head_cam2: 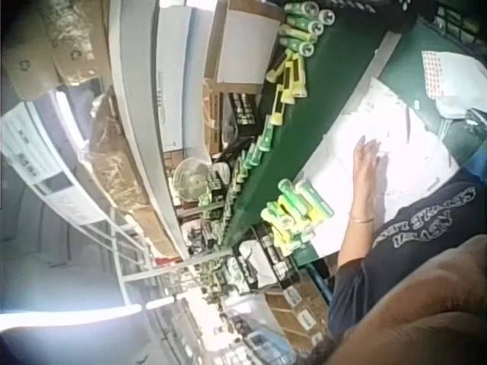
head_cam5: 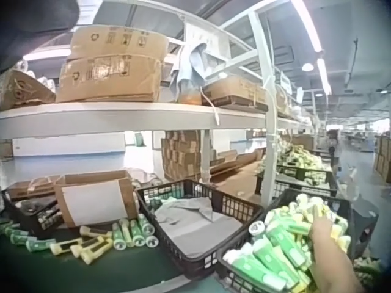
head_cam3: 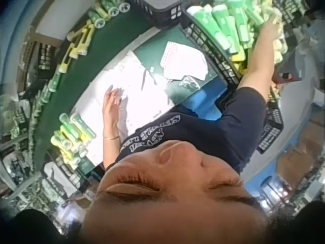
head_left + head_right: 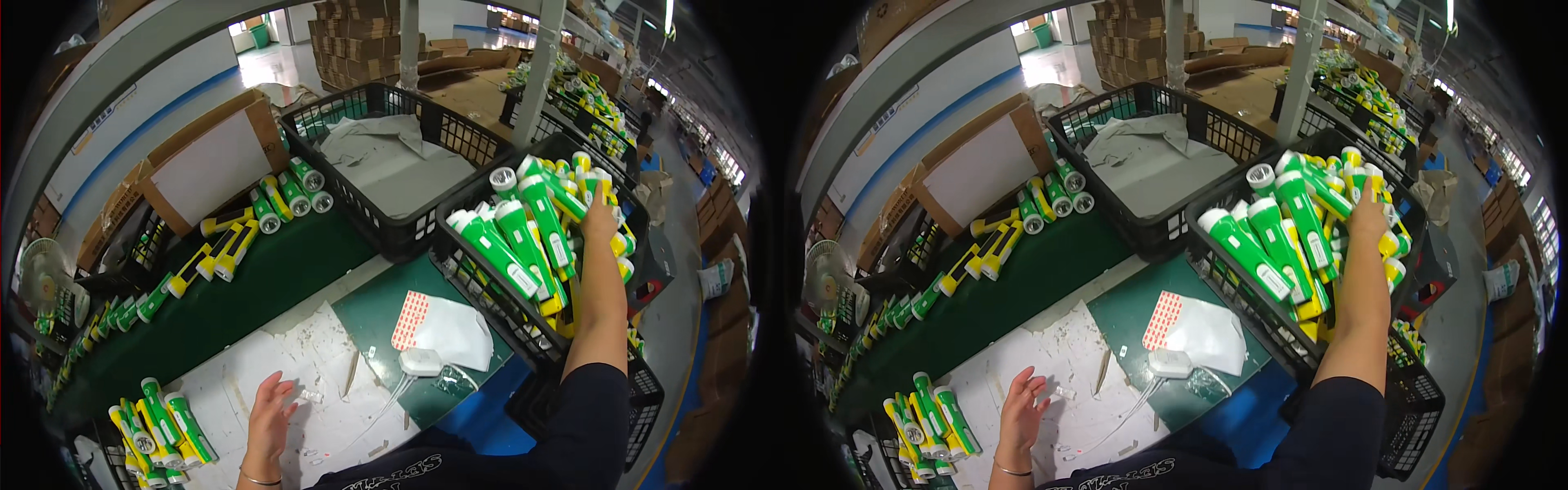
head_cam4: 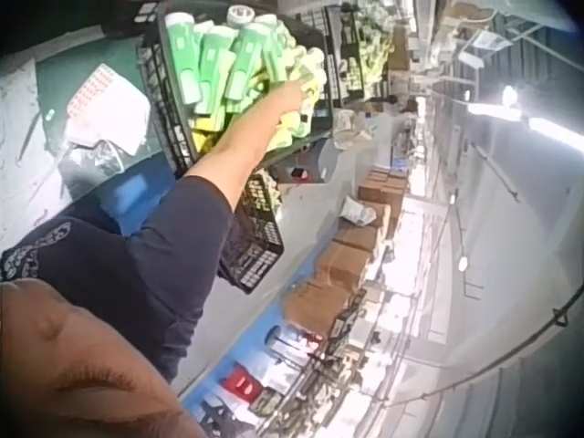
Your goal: Assembling, checking, and sorting solar-powered LED flashlights on an assembly line.
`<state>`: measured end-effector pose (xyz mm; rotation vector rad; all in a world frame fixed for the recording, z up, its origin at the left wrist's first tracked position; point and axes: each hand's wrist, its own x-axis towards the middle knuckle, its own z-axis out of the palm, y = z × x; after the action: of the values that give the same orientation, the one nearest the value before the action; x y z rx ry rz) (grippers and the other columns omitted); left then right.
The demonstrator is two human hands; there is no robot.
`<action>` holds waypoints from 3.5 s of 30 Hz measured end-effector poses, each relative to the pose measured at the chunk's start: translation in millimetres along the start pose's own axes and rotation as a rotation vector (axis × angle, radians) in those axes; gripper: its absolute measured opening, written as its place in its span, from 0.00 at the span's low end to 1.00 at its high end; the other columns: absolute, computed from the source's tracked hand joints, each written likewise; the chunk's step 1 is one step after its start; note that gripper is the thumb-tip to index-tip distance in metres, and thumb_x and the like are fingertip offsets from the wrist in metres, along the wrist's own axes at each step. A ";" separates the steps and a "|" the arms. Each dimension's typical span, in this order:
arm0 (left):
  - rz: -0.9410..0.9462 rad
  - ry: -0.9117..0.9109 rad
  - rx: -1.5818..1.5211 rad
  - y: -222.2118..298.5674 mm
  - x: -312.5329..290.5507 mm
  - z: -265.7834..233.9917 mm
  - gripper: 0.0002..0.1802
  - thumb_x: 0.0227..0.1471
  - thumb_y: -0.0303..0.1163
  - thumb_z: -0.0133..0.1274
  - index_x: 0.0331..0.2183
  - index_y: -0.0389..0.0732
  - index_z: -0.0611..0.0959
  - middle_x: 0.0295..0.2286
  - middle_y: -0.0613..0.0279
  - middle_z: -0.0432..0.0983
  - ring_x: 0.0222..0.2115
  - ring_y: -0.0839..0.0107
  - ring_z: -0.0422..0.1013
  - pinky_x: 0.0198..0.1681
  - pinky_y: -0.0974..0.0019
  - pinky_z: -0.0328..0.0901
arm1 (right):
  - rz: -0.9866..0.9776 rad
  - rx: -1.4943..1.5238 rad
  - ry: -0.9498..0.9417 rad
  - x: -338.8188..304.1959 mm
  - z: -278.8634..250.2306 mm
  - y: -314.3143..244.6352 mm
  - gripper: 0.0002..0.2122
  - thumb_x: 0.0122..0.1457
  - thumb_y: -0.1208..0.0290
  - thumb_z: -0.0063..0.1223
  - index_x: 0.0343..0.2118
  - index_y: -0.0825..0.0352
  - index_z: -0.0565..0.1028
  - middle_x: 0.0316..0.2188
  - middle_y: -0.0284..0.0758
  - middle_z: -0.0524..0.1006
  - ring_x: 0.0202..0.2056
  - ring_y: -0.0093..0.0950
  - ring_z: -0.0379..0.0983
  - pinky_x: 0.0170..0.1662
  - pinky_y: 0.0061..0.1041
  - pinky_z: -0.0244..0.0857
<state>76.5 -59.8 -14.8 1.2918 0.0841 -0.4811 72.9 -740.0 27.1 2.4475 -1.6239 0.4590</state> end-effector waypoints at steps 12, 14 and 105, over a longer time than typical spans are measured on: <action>-0.039 0.031 0.041 6.2 19.0 7.5 0.25 0.50 0.35 0.48 0.50 0.44 0.66 0.43 0.66 0.65 0.45 0.75 0.60 0.47 0.64 0.54 | -0.186 0.634 -0.020 49.5 -19.9 14.0 0.38 0.42 0.50 0.60 0.57 0.60 0.60 0.49 0.44 0.69 0.50 0.37 0.67 0.51 0.30 0.59; -0.051 -0.005 0.056 6.8 23.5 15.4 0.25 0.50 0.35 0.48 0.50 0.44 0.67 0.43 0.65 0.65 0.44 0.75 0.60 0.47 0.65 0.54 | -0.520 0.764 0.033 0.8 -54.1 -5.2 0.32 0.45 0.49 0.57 0.54 0.56 0.65 0.47 0.43 0.71 0.47 0.40 0.68 0.48 0.32 0.62; 0.693 0.406 0.924 32.7 -8.6 -78.7 0.28 0.46 0.33 0.55 0.49 0.38 0.67 0.49 0.47 0.58 0.48 0.56 0.61 0.50 0.62 0.60 | -1.523 0.935 -0.524 -367.0 -165.1 -344.4 0.22 0.39 0.66 0.59 0.42 0.58 0.70 0.36 0.36 0.74 0.32 0.33 0.74 0.35 0.28 0.68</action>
<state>97.5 22.7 -5.0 2.1808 -0.2769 0.4121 230.8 -235.8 65.7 3.6062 1.0091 0.2784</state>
